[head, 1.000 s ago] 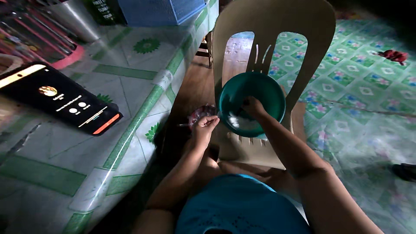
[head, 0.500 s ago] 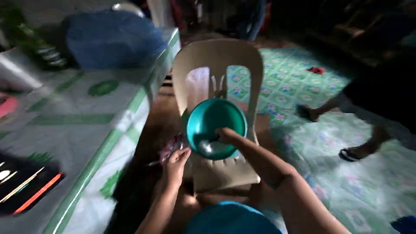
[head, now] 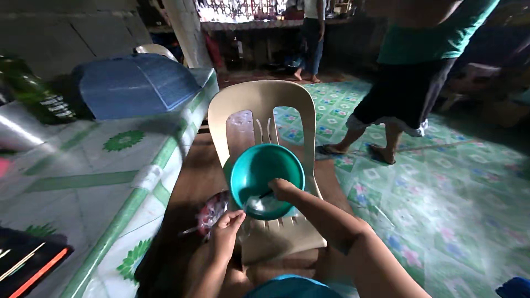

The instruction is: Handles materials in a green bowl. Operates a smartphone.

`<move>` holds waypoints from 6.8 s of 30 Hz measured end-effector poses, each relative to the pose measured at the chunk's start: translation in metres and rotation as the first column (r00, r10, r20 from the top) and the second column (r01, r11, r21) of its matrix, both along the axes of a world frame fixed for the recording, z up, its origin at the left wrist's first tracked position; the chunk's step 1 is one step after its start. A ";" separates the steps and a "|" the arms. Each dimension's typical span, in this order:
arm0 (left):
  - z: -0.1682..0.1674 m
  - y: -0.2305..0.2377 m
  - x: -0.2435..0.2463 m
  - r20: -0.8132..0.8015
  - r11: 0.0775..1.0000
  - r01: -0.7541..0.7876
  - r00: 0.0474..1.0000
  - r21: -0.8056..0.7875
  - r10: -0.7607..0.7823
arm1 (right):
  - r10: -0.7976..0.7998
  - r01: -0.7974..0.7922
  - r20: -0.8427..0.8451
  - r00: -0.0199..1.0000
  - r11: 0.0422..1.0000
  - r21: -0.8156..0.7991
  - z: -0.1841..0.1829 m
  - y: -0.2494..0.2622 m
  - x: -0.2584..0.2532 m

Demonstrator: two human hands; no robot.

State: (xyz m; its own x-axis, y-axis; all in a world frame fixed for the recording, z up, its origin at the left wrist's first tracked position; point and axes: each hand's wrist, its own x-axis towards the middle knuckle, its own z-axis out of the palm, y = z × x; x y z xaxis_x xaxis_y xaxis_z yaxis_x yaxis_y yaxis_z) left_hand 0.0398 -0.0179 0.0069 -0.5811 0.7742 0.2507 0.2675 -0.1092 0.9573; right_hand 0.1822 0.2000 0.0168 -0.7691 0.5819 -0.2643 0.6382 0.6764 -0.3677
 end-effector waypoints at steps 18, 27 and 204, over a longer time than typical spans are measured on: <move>-0.027 0.004 0.013 0.062 0.999 -0.037 0.997 0.019 0.035 | -0.010 0.010 -0.001 1.000 1.000 -0.014 0.006 -0.004 -0.006; -0.034 0.005 0.007 0.073 0.999 0.009 0.997 -0.050 -0.006 | 0.023 -0.024 0.066 0.998 1.000 0.011 -0.002 0.002 -0.012; -0.063 -0.001 -0.014 -0.076 0.952 0.304 0.949 -0.018 -0.305 | 0.123 -0.140 0.170 0.978 0.986 0.091 -0.044 0.044 0.013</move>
State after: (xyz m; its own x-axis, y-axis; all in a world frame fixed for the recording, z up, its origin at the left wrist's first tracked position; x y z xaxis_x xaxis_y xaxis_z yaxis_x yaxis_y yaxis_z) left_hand 0.0262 -0.0193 -0.0564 -0.2966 0.9130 0.2801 0.2952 -0.1913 0.9361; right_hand 0.1952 0.2443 -0.0268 -0.7920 0.5089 -0.3374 0.5868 0.7869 -0.1907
